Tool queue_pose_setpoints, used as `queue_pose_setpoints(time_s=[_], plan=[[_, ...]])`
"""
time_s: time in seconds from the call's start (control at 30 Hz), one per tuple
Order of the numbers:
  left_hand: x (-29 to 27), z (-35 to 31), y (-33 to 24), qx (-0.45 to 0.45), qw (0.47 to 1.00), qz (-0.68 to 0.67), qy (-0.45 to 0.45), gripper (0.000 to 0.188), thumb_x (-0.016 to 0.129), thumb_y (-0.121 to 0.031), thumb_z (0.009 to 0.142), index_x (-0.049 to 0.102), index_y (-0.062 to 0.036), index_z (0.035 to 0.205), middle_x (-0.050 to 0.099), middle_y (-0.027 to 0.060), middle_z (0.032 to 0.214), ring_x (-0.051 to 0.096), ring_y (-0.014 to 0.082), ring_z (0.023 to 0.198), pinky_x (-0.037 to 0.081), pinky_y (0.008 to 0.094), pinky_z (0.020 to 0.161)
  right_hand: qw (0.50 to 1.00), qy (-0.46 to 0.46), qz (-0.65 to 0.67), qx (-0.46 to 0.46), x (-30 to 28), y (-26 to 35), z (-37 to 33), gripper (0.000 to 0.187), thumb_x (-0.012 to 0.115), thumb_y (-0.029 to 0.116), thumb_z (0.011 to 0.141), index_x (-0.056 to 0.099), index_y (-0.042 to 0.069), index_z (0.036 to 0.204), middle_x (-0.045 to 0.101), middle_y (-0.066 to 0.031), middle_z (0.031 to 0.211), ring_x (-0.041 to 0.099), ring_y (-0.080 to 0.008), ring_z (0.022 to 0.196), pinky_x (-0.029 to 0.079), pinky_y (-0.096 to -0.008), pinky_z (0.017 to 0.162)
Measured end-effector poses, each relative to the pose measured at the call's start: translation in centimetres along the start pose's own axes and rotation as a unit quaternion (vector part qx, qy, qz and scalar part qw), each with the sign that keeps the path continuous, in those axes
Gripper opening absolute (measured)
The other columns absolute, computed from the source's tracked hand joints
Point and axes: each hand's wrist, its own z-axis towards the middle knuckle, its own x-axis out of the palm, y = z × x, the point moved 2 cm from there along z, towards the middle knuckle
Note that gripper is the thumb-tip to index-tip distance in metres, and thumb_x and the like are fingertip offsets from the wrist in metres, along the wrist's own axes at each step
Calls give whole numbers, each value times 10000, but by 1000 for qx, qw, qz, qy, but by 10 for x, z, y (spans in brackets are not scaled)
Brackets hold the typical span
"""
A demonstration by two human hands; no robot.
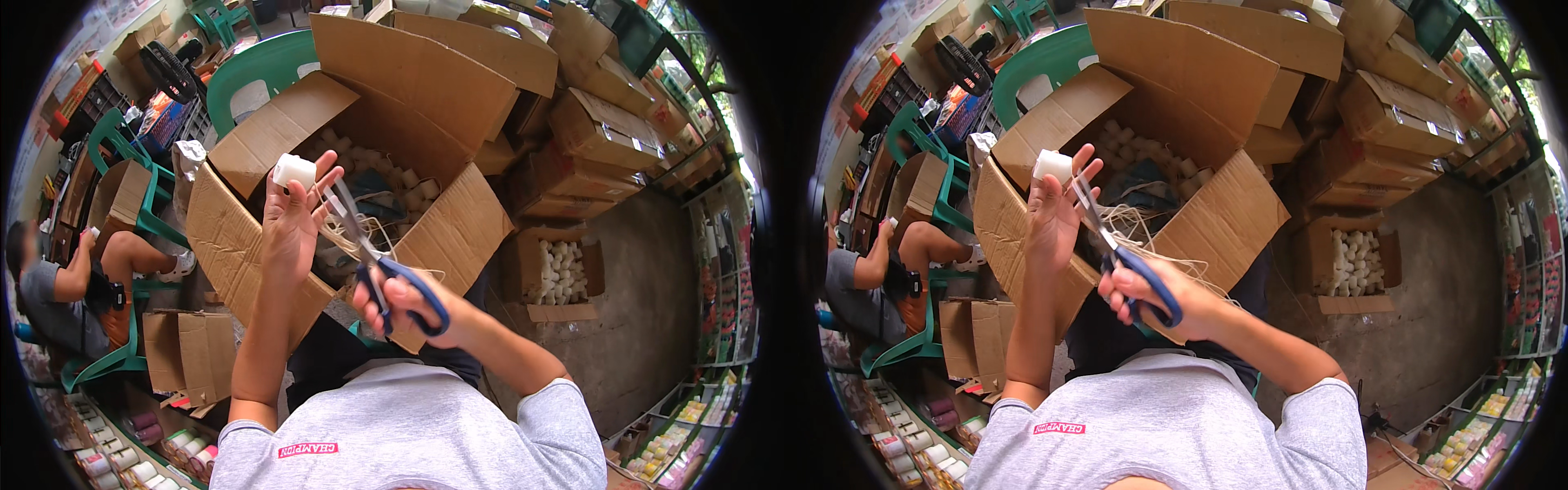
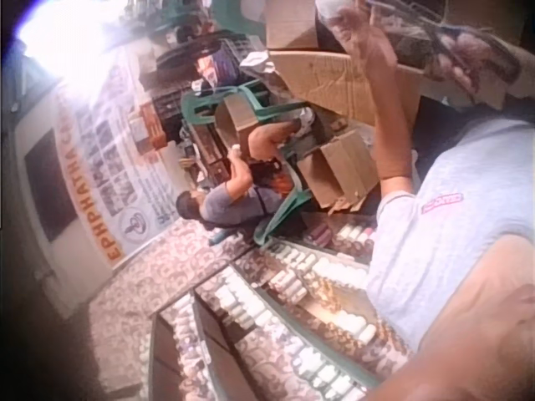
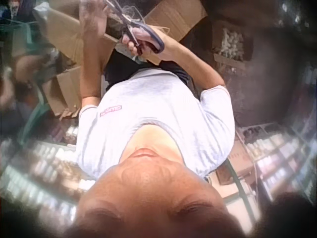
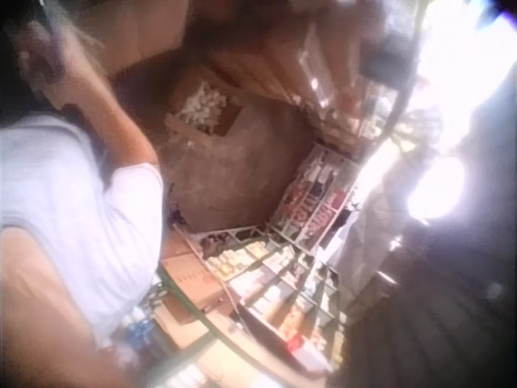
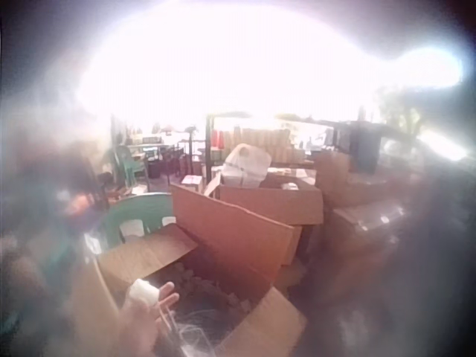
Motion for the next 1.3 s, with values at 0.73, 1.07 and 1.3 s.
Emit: queue_pose_setpoints(time_s=[0.73, 1.07, 1.3], plan=[[-14, -31, 32, -17, 996, -46, -79, 521, 591, -398, 934, 441, -174, 1379, 515, -37, 1092, 387, 30, 661, 377, 197, 608, 987, -159, 10, 17, 0, 9, 25, 620, 615, 688, 797, 574, 69, 806, 549, 14, 614, 558, -97, 512, 463, -219, 474], [5, -34, 23, -56, 987, 150, -16, 476, 658, -355, 929, 522, -83, 1295, 563, -57, 889, 350, -17, 592, 286, 176, 492, 590, -204, -780, 38, -109, 69, 99, 360, 609, 332, 914, 704, -9, 976, 688, -226, 993, 656, -384, 982, 530, -437, 842], [26, -34, 32, -27, 957, 282, 56, 313, 694, -173, 917, 557, -21, 1154, 566, -26, 905, 463, 13, 722, 399, 165, 634, 938, -126, -286, -147, -60, 33, 13, 490, 643, 244, 942, 495, 95, 1385, 636, -73, 1037, 643, -115, 836, 559, -245, 641]])
